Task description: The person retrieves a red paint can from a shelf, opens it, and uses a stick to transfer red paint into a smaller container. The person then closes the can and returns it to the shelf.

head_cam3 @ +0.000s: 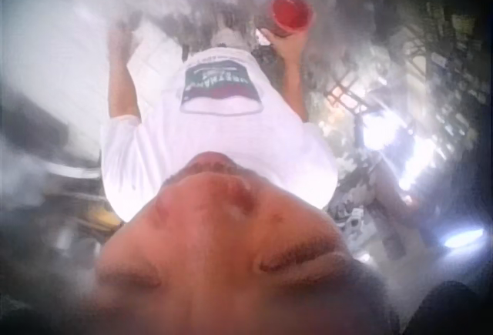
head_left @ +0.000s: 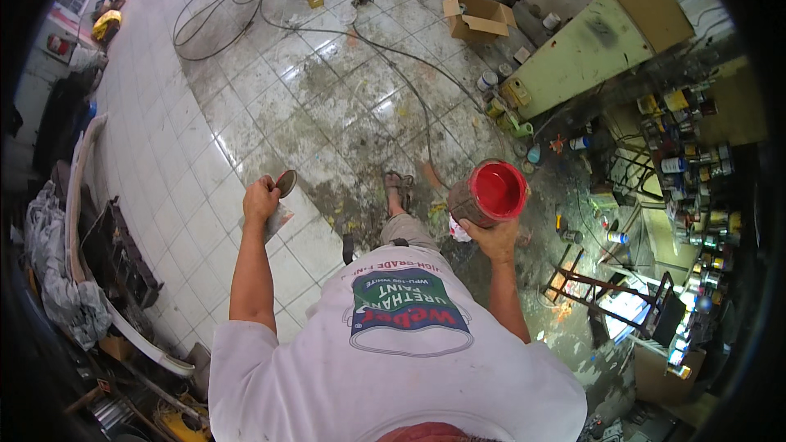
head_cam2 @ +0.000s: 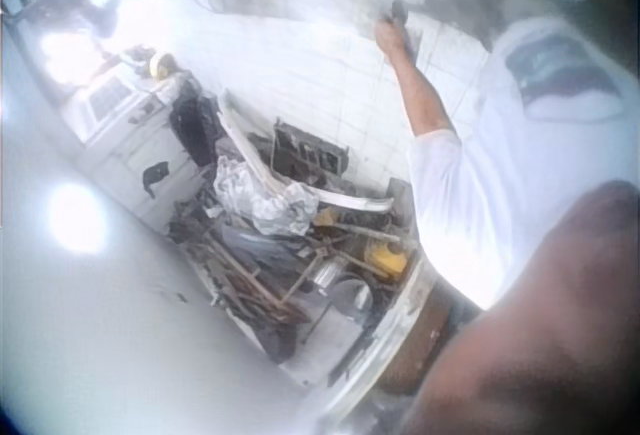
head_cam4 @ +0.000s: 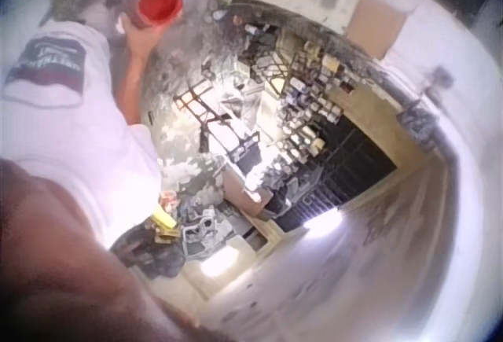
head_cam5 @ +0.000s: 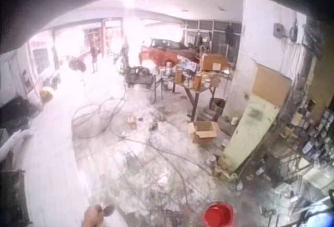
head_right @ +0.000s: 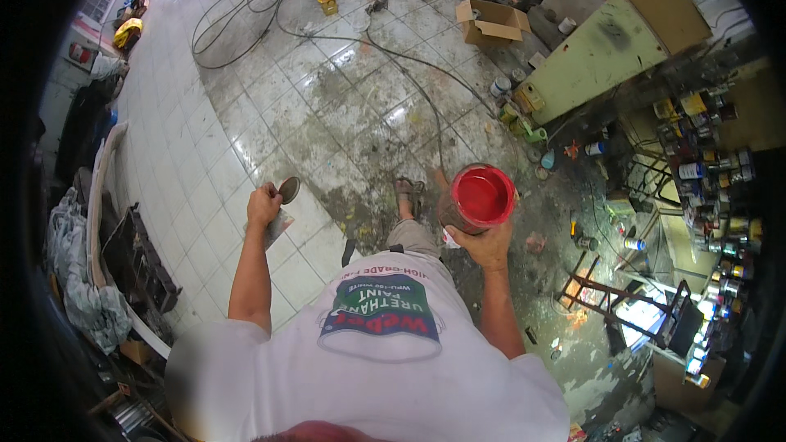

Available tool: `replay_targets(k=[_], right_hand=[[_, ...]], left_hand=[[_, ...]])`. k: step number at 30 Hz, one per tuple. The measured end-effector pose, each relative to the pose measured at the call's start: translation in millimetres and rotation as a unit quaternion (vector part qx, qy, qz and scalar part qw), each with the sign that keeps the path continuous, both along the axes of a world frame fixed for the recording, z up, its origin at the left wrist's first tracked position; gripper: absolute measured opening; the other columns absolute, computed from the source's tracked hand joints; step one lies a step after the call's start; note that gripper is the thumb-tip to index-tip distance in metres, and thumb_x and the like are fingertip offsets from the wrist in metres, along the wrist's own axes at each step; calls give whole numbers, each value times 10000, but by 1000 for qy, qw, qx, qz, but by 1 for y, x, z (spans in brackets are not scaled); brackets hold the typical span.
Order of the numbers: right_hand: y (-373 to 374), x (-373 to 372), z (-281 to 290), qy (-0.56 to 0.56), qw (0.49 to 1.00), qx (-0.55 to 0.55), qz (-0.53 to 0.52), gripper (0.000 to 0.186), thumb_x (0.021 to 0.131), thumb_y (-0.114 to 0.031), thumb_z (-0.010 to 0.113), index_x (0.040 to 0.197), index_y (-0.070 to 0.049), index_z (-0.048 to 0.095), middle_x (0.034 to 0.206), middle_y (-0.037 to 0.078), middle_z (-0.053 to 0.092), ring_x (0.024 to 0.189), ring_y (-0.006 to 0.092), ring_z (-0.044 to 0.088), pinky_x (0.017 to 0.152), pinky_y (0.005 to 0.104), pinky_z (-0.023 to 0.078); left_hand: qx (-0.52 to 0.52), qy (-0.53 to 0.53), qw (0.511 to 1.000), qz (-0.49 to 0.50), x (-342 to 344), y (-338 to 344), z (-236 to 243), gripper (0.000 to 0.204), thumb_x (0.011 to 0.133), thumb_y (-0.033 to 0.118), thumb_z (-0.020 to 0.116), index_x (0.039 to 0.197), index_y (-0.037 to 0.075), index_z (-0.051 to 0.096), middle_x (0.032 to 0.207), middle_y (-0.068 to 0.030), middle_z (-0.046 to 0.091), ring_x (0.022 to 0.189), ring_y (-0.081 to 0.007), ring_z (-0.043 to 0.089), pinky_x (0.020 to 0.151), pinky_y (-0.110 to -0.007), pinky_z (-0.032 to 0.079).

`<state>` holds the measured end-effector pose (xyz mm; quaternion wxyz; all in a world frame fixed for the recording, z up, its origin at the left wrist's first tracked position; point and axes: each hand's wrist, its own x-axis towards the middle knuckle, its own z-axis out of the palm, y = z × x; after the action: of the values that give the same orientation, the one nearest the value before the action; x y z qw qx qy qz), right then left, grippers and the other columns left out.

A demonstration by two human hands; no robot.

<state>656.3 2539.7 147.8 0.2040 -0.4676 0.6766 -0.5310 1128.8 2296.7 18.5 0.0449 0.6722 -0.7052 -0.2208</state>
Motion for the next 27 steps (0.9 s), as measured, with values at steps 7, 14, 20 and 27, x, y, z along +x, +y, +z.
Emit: replay_targets(k=[7,14,20,27], right_hand=[[-236,-59,-9,37,997,3,69,973,557,-257,1005,1383,-32,542,1303,140,667,1196,298,653,1018,419,526],[-455,-101,-16,-104,984,-6,144,998,550,-240,1021,1394,-30,531,1316,116,662,1197,255,644,1043,398,514],[-629,-131,-16,-115,984,-13,137,984,558,-258,1022,1383,-22,541,1318,118,663,1195,249,644,1048,390,508],[-783,-163,-1,-87,993,7,81,992,561,-290,1021,1381,-17,535,1307,130,671,1208,261,649,1045,394,510]], left_hand=[[35,-37,998,36,15,-49,-94,221,761,192,687,863,3,738,852,-261,712,818,-433,713,742,-521,564],[331,-59,928,161,1,-17,-94,248,757,237,708,866,22,770,919,-257,737,899,-413,733,822,-492,587],[344,-66,921,172,-18,-156,-138,257,776,236,689,889,20,772,937,-262,735,920,-415,731,834,-493,584],[89,-55,993,50,-88,-589,-107,261,839,191,612,920,-21,739,925,-284,713,892,-458,706,793,-536,558]])
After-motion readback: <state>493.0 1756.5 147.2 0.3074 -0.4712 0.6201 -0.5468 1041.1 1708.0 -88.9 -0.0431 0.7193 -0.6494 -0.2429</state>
